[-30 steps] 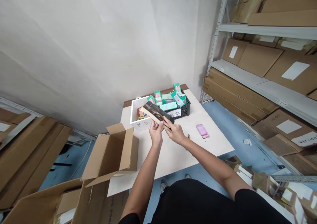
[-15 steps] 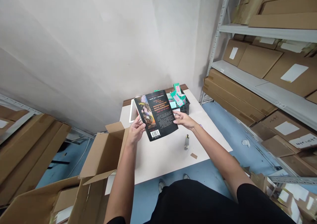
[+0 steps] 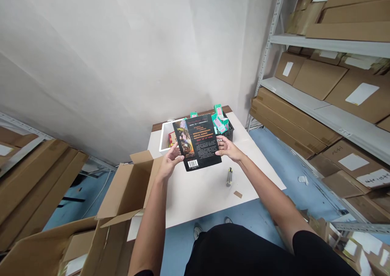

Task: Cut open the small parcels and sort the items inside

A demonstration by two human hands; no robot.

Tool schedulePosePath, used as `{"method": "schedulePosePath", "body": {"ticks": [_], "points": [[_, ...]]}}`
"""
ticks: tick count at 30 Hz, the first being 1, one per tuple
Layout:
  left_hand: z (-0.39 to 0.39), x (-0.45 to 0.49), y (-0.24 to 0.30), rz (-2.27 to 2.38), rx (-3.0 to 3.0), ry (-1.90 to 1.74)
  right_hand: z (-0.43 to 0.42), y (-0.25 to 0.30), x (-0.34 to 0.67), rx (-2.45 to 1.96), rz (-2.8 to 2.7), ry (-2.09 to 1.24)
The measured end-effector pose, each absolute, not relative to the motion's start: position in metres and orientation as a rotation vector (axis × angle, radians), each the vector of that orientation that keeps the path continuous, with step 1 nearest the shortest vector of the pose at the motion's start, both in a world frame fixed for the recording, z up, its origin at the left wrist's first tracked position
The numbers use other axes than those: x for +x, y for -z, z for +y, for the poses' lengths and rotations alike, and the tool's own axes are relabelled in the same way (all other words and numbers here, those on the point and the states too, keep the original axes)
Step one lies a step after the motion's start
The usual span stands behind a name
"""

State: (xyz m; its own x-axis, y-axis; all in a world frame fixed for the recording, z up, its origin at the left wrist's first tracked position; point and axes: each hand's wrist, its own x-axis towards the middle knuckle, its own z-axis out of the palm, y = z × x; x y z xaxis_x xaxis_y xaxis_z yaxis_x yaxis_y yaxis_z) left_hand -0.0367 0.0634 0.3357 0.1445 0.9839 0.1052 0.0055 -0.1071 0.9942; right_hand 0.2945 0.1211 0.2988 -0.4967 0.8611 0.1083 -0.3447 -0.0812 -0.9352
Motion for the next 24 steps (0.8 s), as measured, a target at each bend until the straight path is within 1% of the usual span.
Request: {"method": "schedulePosePath", "body": {"ticks": [7, 24], "points": [[0.069, -0.032, -0.327, 1.06, 1.309, -1.247, 0.122, -0.299, 0.303, -0.649, -1.311, -1.703], [0.07, -0.025, -0.331, 1.055, 1.304, -1.197, 0.122, -0.3, 0.316, -0.646, -1.327, -1.758]]}}
